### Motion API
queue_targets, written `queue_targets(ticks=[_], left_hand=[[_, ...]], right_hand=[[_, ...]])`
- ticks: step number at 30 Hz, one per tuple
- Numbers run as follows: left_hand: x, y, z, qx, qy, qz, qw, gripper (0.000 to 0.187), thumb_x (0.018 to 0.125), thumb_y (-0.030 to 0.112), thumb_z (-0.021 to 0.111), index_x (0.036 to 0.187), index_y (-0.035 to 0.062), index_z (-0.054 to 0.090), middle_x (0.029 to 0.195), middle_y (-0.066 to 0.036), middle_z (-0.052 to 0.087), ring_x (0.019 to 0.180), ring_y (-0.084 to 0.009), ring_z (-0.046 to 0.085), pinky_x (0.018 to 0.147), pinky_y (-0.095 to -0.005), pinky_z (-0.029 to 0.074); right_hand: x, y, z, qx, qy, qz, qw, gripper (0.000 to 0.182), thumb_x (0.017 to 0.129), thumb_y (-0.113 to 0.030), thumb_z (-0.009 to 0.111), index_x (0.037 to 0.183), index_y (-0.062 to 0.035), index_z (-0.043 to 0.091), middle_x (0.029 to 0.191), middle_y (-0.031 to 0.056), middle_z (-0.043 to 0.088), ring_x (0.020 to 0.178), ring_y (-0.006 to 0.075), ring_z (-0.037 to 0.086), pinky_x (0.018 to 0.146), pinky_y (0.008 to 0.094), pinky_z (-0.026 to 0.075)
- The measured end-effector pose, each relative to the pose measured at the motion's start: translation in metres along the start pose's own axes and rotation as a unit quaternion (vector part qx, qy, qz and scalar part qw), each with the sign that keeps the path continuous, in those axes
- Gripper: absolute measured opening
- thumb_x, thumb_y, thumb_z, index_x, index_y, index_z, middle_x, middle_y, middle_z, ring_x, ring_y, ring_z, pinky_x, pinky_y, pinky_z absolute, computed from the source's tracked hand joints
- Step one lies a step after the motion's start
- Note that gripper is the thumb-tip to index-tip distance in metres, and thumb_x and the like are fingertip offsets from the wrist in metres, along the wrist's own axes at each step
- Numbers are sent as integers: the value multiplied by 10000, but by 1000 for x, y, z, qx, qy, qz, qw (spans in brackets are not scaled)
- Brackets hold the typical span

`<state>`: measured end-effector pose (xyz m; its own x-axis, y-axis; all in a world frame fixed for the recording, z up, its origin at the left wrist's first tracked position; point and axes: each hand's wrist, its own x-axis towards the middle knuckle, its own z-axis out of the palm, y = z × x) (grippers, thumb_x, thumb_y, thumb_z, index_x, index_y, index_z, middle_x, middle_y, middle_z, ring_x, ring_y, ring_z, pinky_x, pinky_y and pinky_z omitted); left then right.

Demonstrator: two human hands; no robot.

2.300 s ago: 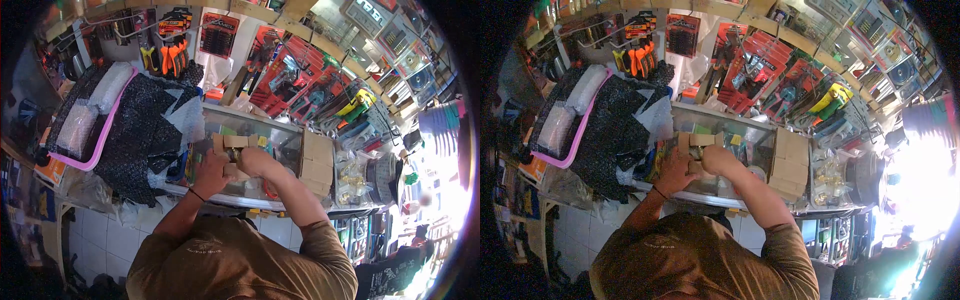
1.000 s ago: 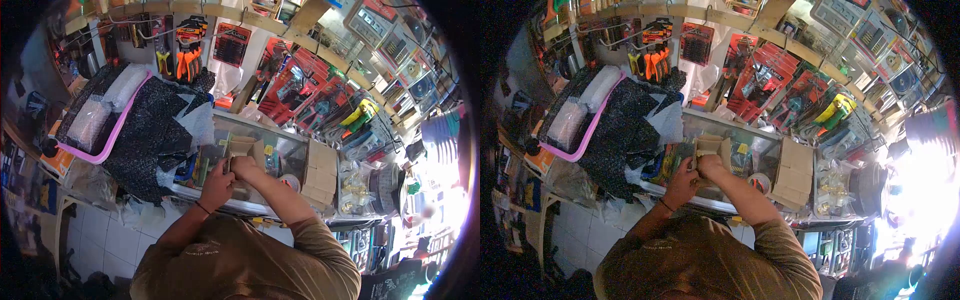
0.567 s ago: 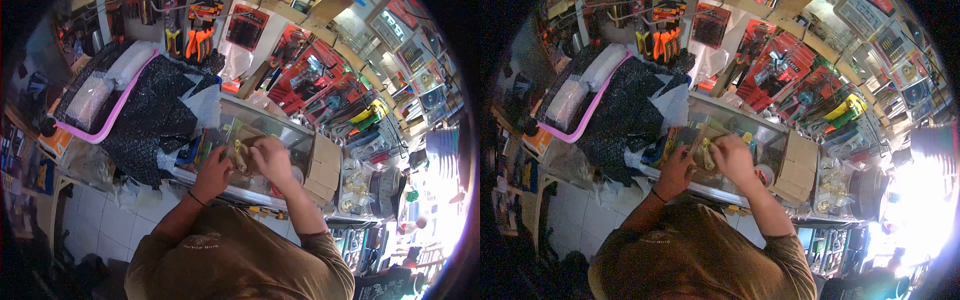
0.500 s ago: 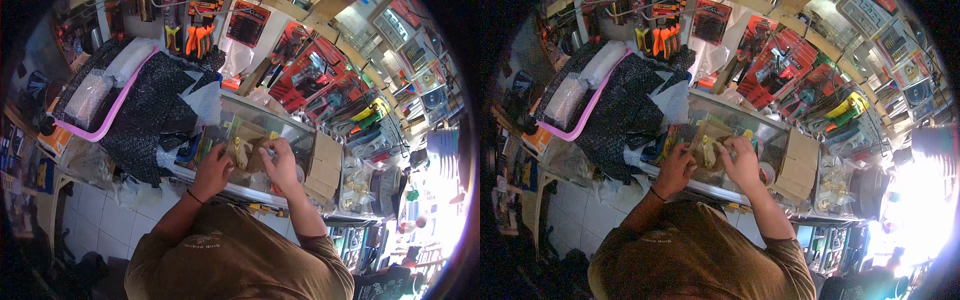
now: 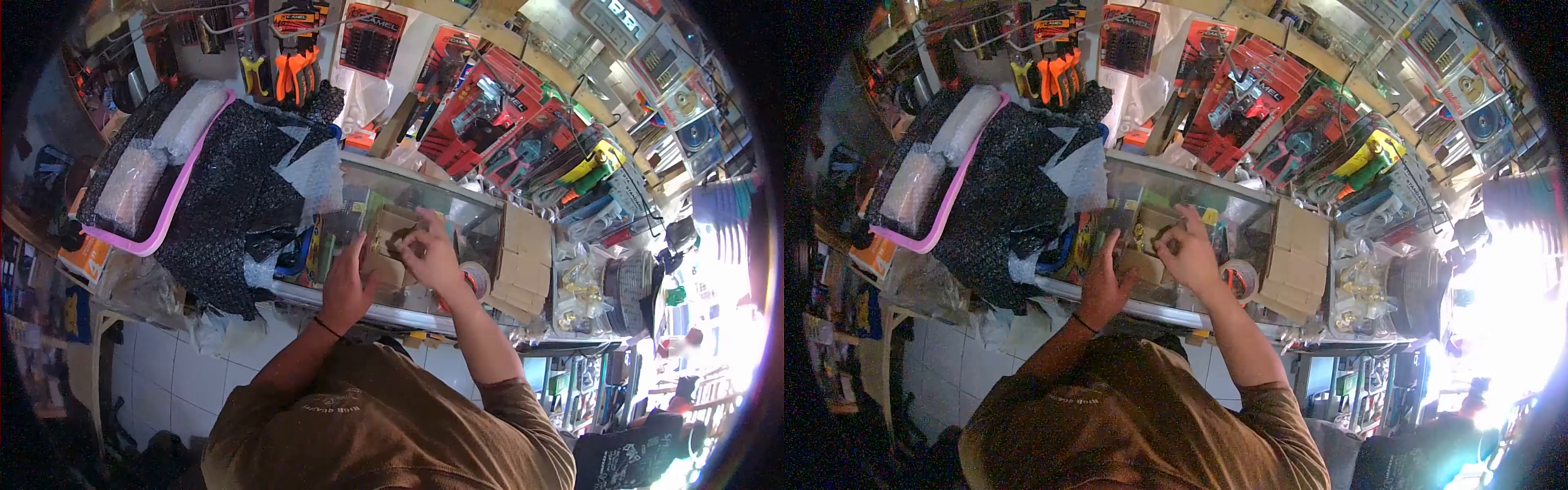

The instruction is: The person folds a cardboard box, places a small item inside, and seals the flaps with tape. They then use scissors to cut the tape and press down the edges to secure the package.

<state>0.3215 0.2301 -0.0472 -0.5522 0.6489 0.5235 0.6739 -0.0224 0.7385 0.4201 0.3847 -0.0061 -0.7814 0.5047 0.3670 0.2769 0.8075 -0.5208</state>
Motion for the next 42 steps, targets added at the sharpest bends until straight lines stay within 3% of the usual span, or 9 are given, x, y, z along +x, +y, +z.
queue_targets(ticks=[3, 9, 11, 14, 17, 23, 27, 34, 42], left_hand=[[-1, 0, 2, -6, 31, -6, 999, 563, 765, 134, 613, 1282, 54, 405, 1182, -176, 480, 1062, -365, 480, 902, -430, 394], [-8, -11, 3, 84, -67, 16, 994, 437, 766, 136, 600, 1180, 37, 499, 1191, -168, 480, 1085, -360, 476, 896, -419, 404], [-8, -8, 2, 66, -65, 6, 996, 393, 766, 150, 598, 1135, 36, 525, 1199, -169, 477, 1078, -356, 481, 878, -429, 415], [-11, -10, 2, 77, -69, 13, 995, 395, 765, 159, 600, 1133, 40, 518, 1227, -165, 460, 1086, -353, 477, 869, -441, 418], [-12, -9, -1, 78, -83, 21, 993, 475, 751, 170, 623, 1187, 49, 478, 1269, -159, 427, 1096, -352, 472, 871, -444, 417], [-15, -2, -3, 86, -94, 52, 990, 699, 697, 247, 704, 1290, 65, 380, 1306, -193, 362, 1115, -367, 445, 869, -442, 410], [-10, 9, 7, 126, -98, 55, 986, 711, 685, 280, 718, 1283, 69, 396, 1295, -198, 356, 1128, -383, 414, 876, -460, 392], [-13, 8, 29, 164, -78, 18, 983, 610, 686, 312, 714, 1195, 60, 493, 1280, -175, 369, 1145, -385, 377, 902, -477, 361], [-8, -21, 28, 10, 67, -57, 996, 466, 754, 279, 674, 1128, 36, 537, 1181, -141, 494, 1062, -288, 502, 883, -395, 410]], right_hand=[[5, 3, 2, -22, -35, -32, 999, 160, 749, -198, 674, 779, -47, 630, 1192, 156, 521, 1195, 396, 401, 1038, 443, 296], [9, 2, -5, 24, -138, 10, 990, 172, 786, -207, 636, 777, -35, 638, 969, 147, 634, 1104, 376, 492, 1061, 437, 273], [5, 6, -4, 32, -83, -70, 994, 179, 814, -182, 606, 920, -42, 643, 1125, 177, 573, 1137, 364, 477, 1058, 419, 274], [-7, -10, 5, 159, 1, -25, 987, 334, 838, -166, 579, 1154, -63, 549, 1277, 201, 455, 1200, 358, 427, 1057, 397, 268], [-24, -8, 25, 133, -42, -30, 990, 477, 856, -144, 550, 1305, -79, 400, 1360, 205, 352, 1260, 346, 363, 1048, 380, 272], [-40, 10, 50, 258, 8, 10, 966, 462, 880, -69, 486, 1304, 14, 324, 1322, 190, 393, 1273, 300, 358, 1038, 361, 281], [-36, 10, 43, 455, 2, 83, 887, 417, 909, -26, 411, 1309, 15, 299, 1310, 159, 408, 1246, 238, 395, 1034, 332, 284], [-37, 19, 36, 559, -6, 145, 816, 366, 936, -125, 439, 1269, 10, 374, 1275, 127, 456, 1228, 221, 412, 1015, 320, 310], [-89, 6, 40, 454, 95, 109, 879, 373, 877, -84, 525, 1229, 0, 433, 1260, 118, 462, 1182, 200, 444, 942, 312, 393]])
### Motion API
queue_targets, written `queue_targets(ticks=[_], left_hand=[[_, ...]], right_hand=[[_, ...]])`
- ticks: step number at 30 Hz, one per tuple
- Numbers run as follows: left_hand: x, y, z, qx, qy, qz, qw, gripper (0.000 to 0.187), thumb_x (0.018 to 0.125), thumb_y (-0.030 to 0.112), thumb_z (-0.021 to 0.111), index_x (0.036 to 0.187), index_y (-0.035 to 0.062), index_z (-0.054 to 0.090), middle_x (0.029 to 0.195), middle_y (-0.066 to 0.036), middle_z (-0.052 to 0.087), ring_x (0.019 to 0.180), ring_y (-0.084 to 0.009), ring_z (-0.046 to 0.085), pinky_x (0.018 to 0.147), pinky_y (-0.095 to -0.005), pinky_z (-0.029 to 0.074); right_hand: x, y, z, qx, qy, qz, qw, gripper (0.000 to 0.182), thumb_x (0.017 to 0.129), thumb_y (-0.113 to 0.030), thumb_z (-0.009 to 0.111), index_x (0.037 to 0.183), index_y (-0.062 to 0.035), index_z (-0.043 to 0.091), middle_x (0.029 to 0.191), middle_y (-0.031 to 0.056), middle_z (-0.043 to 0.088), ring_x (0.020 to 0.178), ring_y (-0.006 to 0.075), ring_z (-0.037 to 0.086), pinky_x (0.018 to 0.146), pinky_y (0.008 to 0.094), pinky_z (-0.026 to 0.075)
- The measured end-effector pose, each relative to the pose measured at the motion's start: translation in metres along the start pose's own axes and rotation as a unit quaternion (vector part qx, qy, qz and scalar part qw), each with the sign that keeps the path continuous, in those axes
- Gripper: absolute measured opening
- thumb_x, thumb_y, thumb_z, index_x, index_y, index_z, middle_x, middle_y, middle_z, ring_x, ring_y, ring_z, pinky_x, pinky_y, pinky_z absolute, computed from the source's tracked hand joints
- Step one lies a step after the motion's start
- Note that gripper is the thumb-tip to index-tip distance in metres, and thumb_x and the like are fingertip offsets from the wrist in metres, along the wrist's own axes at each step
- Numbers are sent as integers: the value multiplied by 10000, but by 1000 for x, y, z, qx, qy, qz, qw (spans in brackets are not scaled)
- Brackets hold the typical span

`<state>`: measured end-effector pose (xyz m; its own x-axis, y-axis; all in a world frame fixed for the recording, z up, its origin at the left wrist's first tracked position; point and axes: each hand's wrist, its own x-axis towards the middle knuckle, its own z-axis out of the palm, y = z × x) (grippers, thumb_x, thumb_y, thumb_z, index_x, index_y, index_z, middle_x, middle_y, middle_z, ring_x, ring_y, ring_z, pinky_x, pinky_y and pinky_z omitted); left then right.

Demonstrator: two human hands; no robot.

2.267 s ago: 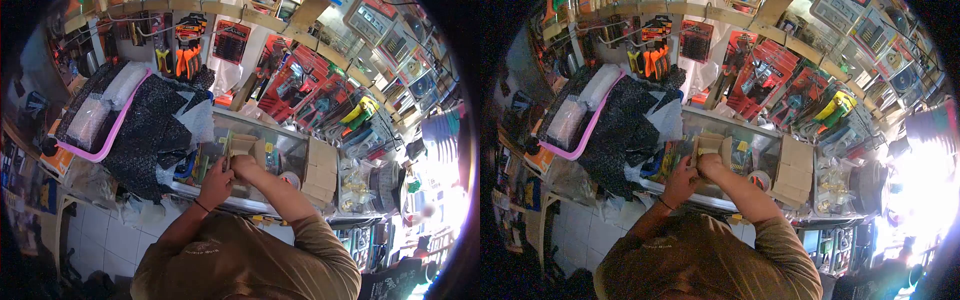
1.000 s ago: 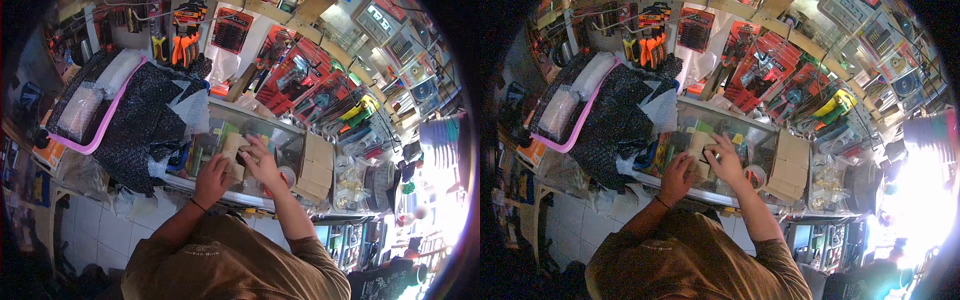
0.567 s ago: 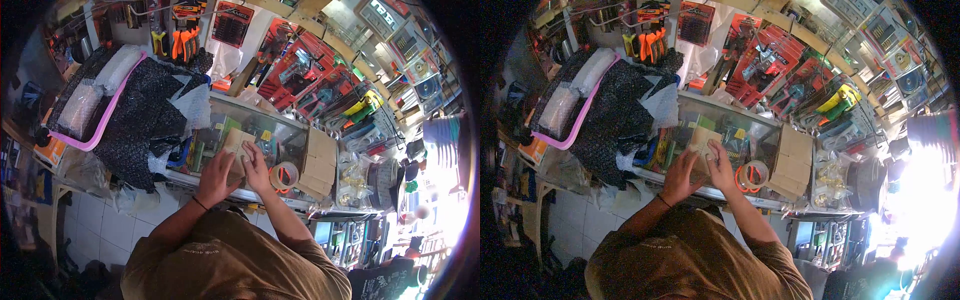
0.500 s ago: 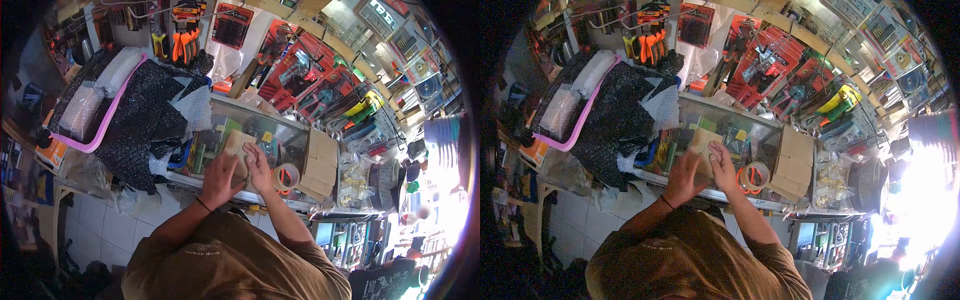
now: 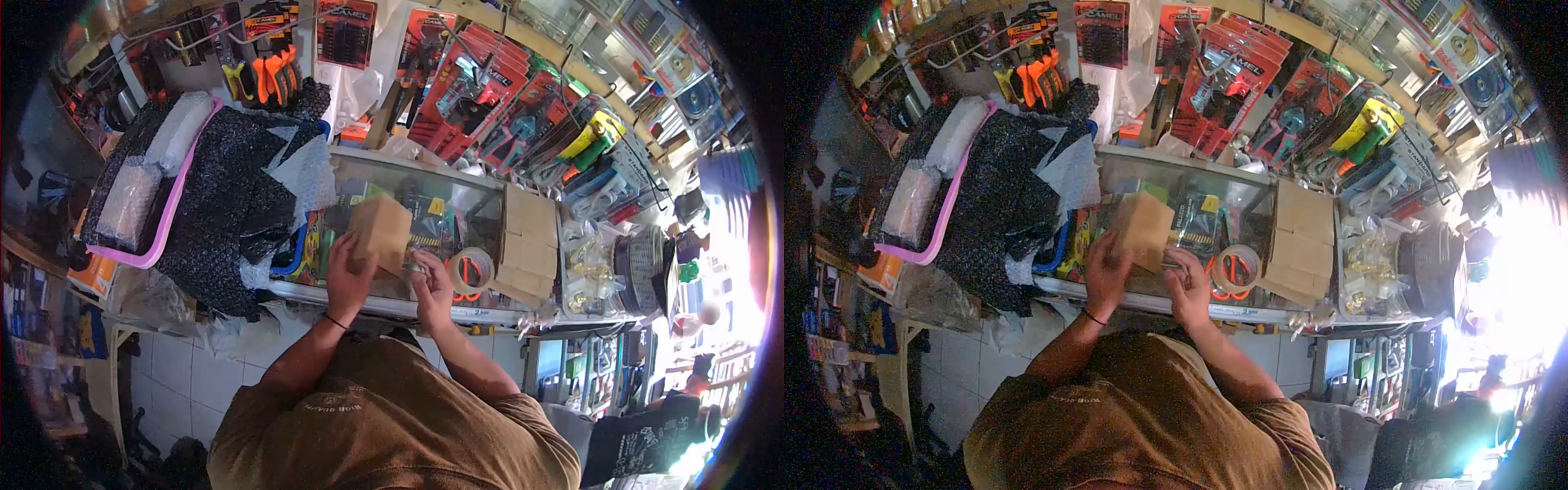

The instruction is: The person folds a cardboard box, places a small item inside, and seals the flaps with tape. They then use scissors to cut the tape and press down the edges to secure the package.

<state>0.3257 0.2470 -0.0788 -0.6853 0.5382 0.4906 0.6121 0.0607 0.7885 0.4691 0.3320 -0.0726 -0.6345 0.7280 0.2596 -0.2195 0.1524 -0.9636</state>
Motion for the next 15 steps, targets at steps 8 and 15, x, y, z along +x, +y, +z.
queue_targets(ticks=[8, 15], left_hand=[[-9, -15, 3, -623, -74, -463, 627, 472, 894, 506, 399, 1195, 154, 490, 1154, -42, 549, 1055, -205, 534, 841, -349, 437], [-16, -30, 7, -637, -108, -490, 585, 509, 898, 525, 388, 1216, 136, 471, 1171, -61, 541, 1062, -231, 530, 860, -440, 438]], right_hand=[[-15, -19, 9, -213, -6, -43, 976, 410, 799, -70, 624, 1182, -22, 487, 1241, 145, 475, 1178, 250, 449, 944, 342, 393], [-15, -17, 14, -342, -55, -141, 928, 361, 705, -38, 683, 1051, -52, 581, 1194, 143, 513, 1194, 343, 427, 981, 425, 368]])
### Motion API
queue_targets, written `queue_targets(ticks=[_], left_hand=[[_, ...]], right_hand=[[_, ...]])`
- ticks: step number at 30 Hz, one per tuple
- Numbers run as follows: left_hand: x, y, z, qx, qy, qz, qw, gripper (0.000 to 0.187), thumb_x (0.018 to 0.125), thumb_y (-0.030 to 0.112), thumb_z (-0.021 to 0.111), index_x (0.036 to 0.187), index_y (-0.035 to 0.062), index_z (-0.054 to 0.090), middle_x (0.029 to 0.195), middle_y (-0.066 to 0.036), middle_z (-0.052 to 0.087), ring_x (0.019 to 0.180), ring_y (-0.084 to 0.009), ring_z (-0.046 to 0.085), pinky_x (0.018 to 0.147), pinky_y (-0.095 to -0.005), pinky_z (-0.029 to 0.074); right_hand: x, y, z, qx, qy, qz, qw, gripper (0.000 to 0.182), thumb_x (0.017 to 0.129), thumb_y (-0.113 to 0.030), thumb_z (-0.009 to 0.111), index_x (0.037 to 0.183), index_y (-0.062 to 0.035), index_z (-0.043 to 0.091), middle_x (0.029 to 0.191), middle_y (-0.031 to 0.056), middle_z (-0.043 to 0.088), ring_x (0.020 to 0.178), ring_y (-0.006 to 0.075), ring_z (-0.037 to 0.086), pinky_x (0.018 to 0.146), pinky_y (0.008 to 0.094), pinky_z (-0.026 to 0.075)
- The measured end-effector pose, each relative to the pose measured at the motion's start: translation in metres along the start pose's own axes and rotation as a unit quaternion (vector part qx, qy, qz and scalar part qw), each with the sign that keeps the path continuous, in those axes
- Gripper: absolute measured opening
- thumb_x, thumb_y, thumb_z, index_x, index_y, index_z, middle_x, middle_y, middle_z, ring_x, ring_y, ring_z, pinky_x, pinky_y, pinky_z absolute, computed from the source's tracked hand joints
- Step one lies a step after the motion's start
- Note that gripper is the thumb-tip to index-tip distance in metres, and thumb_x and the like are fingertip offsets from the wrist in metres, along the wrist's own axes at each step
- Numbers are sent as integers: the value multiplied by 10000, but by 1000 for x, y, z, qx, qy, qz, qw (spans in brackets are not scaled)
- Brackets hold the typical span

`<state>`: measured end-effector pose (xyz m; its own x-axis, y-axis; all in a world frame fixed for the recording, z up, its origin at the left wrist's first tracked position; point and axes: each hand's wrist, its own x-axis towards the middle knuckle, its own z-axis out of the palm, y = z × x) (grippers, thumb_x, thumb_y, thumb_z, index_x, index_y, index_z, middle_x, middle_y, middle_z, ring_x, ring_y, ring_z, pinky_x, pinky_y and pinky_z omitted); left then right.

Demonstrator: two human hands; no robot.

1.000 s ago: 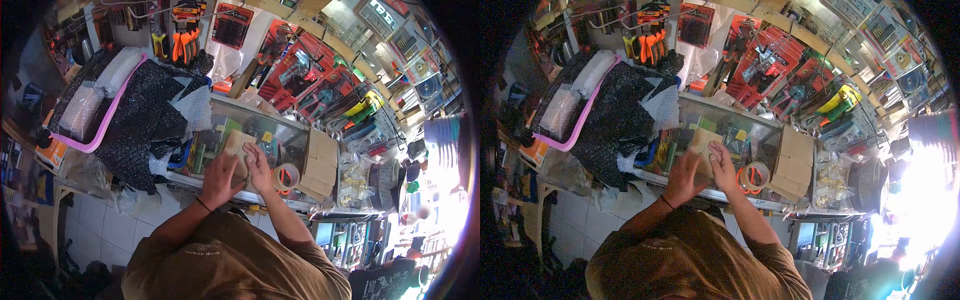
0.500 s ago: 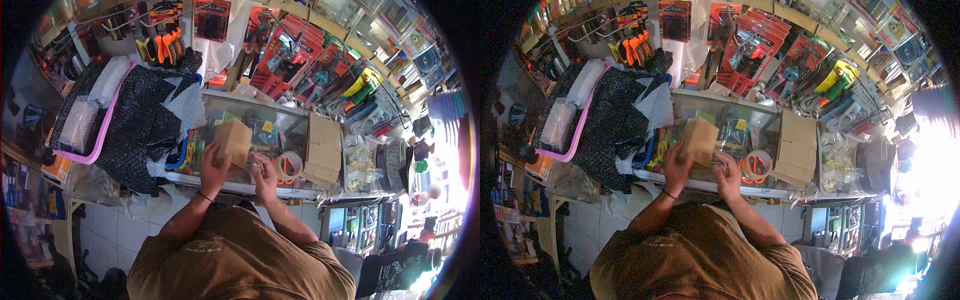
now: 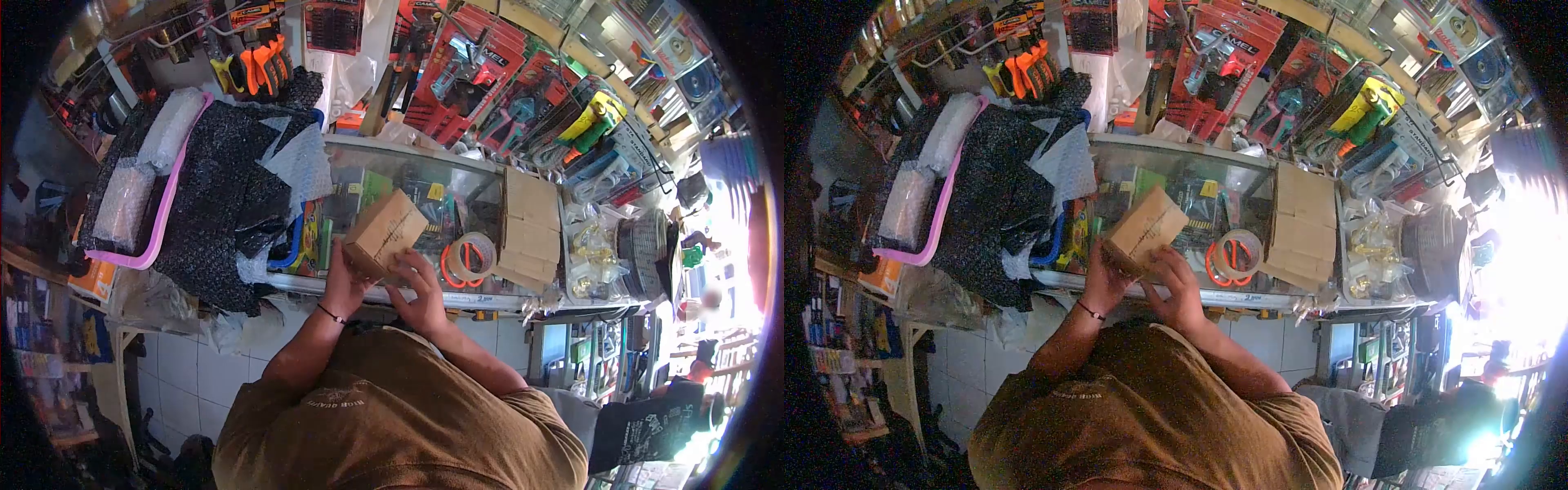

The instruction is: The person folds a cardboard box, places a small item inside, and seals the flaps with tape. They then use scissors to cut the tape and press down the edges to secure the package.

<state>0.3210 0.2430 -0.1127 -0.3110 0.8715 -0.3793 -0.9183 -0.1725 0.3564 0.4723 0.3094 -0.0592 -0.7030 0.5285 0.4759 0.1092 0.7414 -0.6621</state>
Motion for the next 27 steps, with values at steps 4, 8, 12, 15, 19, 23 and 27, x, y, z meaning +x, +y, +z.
queue_targets(ticks=[4, 8, 12, 15, 19, 23, 27], left_hand=[[-12, -5, -12, 80, 32, -19, 996, 518, 910, 522, 369, 1202, 106, 470, 1147, -72, 548, 1048, -218, 541, 807, -410, 472], [-32, -5, 0, 330, 78, 54, 939, 389, 918, 369, 463, 1161, 67, 479, 1055, -86, 577, 932, -193, 585, 684, -342, 502], [-32, -3, -3, 485, 122, 85, 862, 248, 875, 183, 564, 1063, 22, 556, 946, -102, 612, 785, -195, 619, 639, -314, 492], [-23, -8, -15, 607, 79, 226, 758, 212, 853, 162, 585, 985, -3, 606, 863, -126, 630, 764, -200, 629, 656, -299, 487], [-33, -5, -8, 577, 62, 182, 793, 210, 841, 147, 596, 982, -7, 621, 850, -150, 637, 783, -203, 631, 682, -295, 488], [-26, 1, -26, 627, 4, 127, 769, 228, 854, 139, 582, 1049, 26, 615, 958, -130, 644, 815, -179, 633, 694, -293, 495], [-35, 10, -14, 566, -36, 58, 822, 244, 902, 140, 524, 1122, 62, 596, 1035, -76, 638, 846, -142, 627, 628, -265, 504]], right_hand=[[1, -1, 0, 6, 24, 4, 1000, 324, 698, 1, 669, 1010, -46, 593, 1170, 138, 522, 1174, 346, 450, 976, 428, 376], [3, 9, -5, -20, 38, -8, 999, 295, 700, 39, 647, 978, -45, 597, 1155, 144, 524, 1168, 349, 463, 966, 427, 389], [6, 18, -9, -25, 21, -11, 999, 251, 709, 61, 621, 935, -48, 598, 1153, 153, 522, 1180, 369, 455, 949, 426, 402], [4, 20, -5, -55, 32, 6, 998, 254, 708, 33, 641, 943, -47, 588, 1184, 159, 498, 1197, 380, 429, 937, 423, 402], [3, 0, 3, -53, 55, 69, 995, 418, 672, -72, 723, 1041, -38, 530, 1235, 201, 416, 1187, 394, 389, 945, 425, 366], [5, -8, 18, -91, 97, 85, 987, 546, 622, -131, 765, 1082, -33, 487, 1218, 223, 386, 1155, 402, 367, 958, 445, 335], [18, 10, 23, -96, 81, 82, 989, 571, 585, -136, 777, 1066, -30, 486, 1193, 214, 395, 1148, 405, 360, 942, 468, 336]])
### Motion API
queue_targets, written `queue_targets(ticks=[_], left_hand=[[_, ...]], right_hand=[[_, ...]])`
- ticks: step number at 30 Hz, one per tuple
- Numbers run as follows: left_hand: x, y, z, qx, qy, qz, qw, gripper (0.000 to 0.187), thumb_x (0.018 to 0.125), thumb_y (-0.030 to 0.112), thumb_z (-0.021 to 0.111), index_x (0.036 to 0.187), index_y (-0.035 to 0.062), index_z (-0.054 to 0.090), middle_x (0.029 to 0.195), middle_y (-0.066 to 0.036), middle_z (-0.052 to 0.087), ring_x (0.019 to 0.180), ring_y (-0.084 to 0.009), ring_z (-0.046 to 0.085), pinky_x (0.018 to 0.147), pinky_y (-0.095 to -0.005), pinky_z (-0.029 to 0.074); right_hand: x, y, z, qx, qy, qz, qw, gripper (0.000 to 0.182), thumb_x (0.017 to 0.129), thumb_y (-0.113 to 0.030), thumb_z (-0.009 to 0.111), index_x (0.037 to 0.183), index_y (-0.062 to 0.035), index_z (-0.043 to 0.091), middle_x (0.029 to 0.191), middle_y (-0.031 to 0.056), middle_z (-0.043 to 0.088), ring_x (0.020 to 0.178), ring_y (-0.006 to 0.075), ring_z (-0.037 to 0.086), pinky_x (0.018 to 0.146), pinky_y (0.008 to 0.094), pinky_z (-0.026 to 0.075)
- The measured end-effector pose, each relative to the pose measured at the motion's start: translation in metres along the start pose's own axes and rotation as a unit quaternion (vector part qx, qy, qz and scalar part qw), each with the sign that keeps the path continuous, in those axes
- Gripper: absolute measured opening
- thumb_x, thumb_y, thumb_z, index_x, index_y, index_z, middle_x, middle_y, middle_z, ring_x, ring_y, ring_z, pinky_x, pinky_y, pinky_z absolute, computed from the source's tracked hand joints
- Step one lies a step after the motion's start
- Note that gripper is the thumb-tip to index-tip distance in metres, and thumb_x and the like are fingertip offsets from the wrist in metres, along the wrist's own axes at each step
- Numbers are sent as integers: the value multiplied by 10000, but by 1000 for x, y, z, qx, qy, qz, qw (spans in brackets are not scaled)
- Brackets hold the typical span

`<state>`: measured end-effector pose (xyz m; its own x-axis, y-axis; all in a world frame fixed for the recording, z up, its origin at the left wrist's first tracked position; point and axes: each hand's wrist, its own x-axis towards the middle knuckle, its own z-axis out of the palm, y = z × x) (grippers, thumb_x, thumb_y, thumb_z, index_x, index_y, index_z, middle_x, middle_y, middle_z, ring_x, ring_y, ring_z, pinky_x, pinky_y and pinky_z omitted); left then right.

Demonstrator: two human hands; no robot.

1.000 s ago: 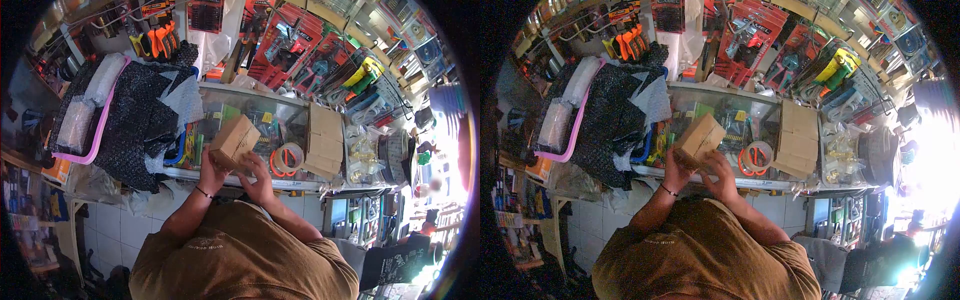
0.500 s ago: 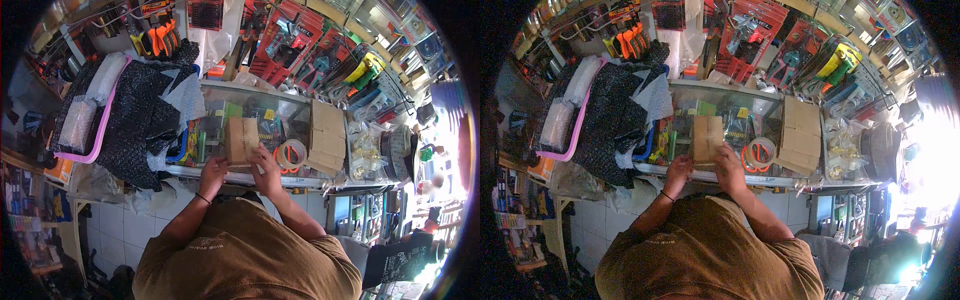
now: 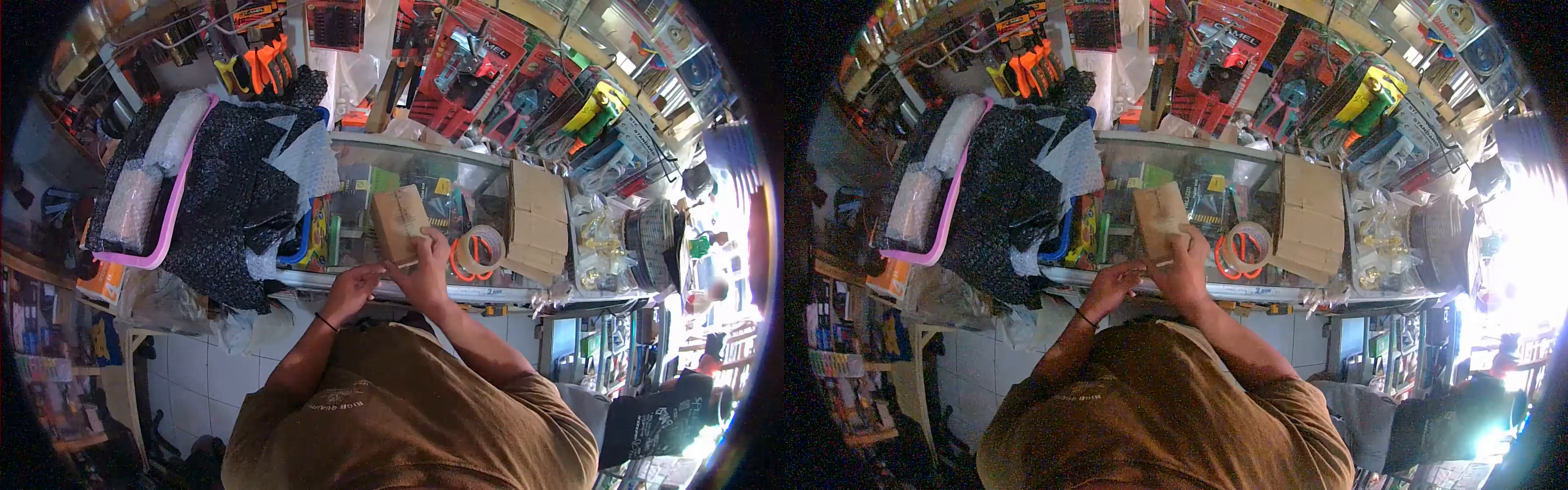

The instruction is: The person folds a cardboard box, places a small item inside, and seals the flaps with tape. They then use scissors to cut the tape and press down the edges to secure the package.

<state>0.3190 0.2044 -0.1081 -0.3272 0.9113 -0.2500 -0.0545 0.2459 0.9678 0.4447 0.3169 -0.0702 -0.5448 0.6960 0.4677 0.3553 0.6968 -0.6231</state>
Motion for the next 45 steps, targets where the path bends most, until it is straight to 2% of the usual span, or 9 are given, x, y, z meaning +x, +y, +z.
queue_targets(ticks=[4, 8, 17, 23, 27, 31, 35, 39, 45], left_hand=[[0, -7, 1, -34, 13, 6, 999, 252, 923, 142, 490, 1147, 73, 584, 1069, -57, 621, 852, -131, 621, 596, -244, 502], [1, -14, -2, -50, 1, 22, 999, 257, 929, 144, 480, 1157, 75, 576, 1113, -62, 596, 870, -137, 615, 600, -245, 504], [-4, -12, -7, -111, 1, 42, 993, 253, 940, 151, 466, 1141, 19, 544, 1077, -89, 584, 889, -155, 613, 605, -243, 518], [-4, -12, -6, -124, 5, 34, 992, 265, 945, 160, 461, 1137, -10, 528, 1048, -102, 585, 881, -167, 615, 613, -257, 535], [-3, -14, -6, -118, 10, 36, 992, 260, 942, 153, 466, 1144, -1, 524, 1039, -99, 587, 868, -164, 614, 624, -264, 536], [-5, -8, 3, -111, 17, 20, 993, 249, 928, 136, 489, 1141, 14, 532, 1051, -92, 585, 905, -152, 601, 636, -250, 524], [-3, 38, 26, -17, 63, 180, 981, 315, 839, 130, 609, 1136, 46, 545, 1003, -70, 587, 903, -144, 574, 636, -239, 492], [-6, 66, 23, 119, 57, 266, 955, 315, 763, 158, 690, 1049, 56, 603, 918, -66, 577, 805, -169, 560, 589, -252, 456], [-13, 62, 19, 107, 75, 209, 969, 165, 775, 150, 674, 890, 35, 645, 831, -73, 572, 742, -205, 553, 587, -292, 434]], right_hand=[[40, 18, -7, -5, -77, -109, 991, 560, 575, -105, 762, 1066, -57, 497, 1217, 197, 399, 1147, 405, 372, 949, 467, 333], [52, 29, -13, -64, -50, -120, 989, 524, 579, -87, 746, 1048, -76, 514, 1236, 191, 401, 1153, 400, 377, 965, 455, 325], [4, 33, -62, -127, 49, 3, 991, 460, 669, -166, 708, 1081, -75, 524, 1212, 150, 436, 1103, 377, 412, 915, 479, 334], [-10, 37, -87, -319, -110, 161, 928, 473, 691, -206, 686, 1126, -97, 535, 1181, 123, 484, 1136, 310, 400, 944, 520, 243], [-19, 56, -87, -330, -107, 123, 930, 397, 700, -201, 685, 1065, -82, 581, 1052, 134, 574, 1063, 297, 476, 951, 565, 207], [-10, 7, -101, -147, -113, 172, 967, 286, 739, -195, 674, 965, -34, 605, 843, 141, 624, 804, 293, 571, 820, 441, 379], [-26, -20, -82, 95, -115, 177, 973, 225, 803, -185, 658, 906, 9, 606, 721, 114, 616, 627, 176, 558, 591, 276, 439], [-27, -44, -73, 145, -184, 224, 946, 227, 837, -164, 630, 943, 33, 592, 756, 85, 620, 705, 100, 547, 620, 268, 435], [-29, -48, -70, 193, -212, 295, 912, 300, 848, -195, 622, 1004, 52, 555, 801, 142, 604, 756, 135, 544, 682, 295, 448]])
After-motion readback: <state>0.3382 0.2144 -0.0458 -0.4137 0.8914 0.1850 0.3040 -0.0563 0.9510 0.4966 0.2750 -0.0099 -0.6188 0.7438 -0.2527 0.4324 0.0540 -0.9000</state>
